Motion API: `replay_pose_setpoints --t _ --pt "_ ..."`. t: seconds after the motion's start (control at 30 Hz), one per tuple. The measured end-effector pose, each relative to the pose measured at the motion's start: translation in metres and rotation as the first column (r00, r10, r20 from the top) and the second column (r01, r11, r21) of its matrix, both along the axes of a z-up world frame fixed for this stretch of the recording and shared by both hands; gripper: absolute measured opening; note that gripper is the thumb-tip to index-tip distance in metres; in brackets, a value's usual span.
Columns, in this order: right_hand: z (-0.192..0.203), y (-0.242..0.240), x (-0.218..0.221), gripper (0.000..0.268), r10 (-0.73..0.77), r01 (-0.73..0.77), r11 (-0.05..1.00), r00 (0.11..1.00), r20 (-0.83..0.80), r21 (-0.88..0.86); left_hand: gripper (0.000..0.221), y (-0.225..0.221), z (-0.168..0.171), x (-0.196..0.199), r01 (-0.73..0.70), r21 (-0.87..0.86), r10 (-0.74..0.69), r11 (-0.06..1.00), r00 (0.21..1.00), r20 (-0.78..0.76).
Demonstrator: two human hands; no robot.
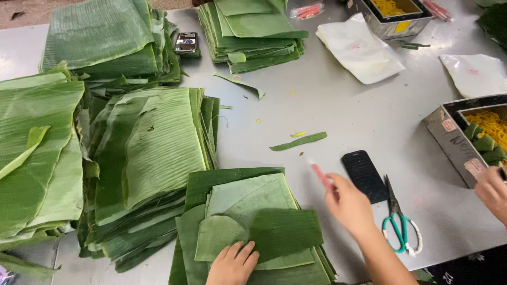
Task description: The person prepares banana leaves by hand on a table, folding them and arranging them in stacks.
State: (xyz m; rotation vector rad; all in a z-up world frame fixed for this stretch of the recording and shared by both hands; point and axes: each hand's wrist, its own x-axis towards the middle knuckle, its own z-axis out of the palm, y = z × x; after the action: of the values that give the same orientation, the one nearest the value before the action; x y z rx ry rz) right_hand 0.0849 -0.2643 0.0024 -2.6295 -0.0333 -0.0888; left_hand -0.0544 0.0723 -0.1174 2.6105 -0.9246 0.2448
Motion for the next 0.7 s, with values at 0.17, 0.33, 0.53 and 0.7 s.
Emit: replay_pose_setpoints --t 0.17,0.33,0.53,0.7 --pt "0.005 0.064 -0.043 0.018 0.680 -0.704 0.700 0.709 0.186 0.124 0.032 -0.004 0.022 0.010 -0.004 -0.019 0.006 1.000 0.994 0.110" --pt "0.000 0.073 -0.042 0.022 0.831 -0.822 0.554 0.556 -0.020 0.131 0.013 -0.012 0.052 0.028 -0.157 0.055 0.166 0.986 0.922 -0.348" --pt "-0.030 0.090 -0.048 0.020 0.802 -0.786 0.597 0.592 0.087 -0.158 0.032 -0.002 0.064 0.059 -0.209 0.014 0.210 0.978 0.977 -0.030" --pt "-0.036 0.083 -0.058 0.034 0.792 -0.788 0.607 0.587 0.167 -0.106 0.037 -0.007 0.037 0.021 -0.053 -0.026 0.052 0.998 0.998 -0.037"
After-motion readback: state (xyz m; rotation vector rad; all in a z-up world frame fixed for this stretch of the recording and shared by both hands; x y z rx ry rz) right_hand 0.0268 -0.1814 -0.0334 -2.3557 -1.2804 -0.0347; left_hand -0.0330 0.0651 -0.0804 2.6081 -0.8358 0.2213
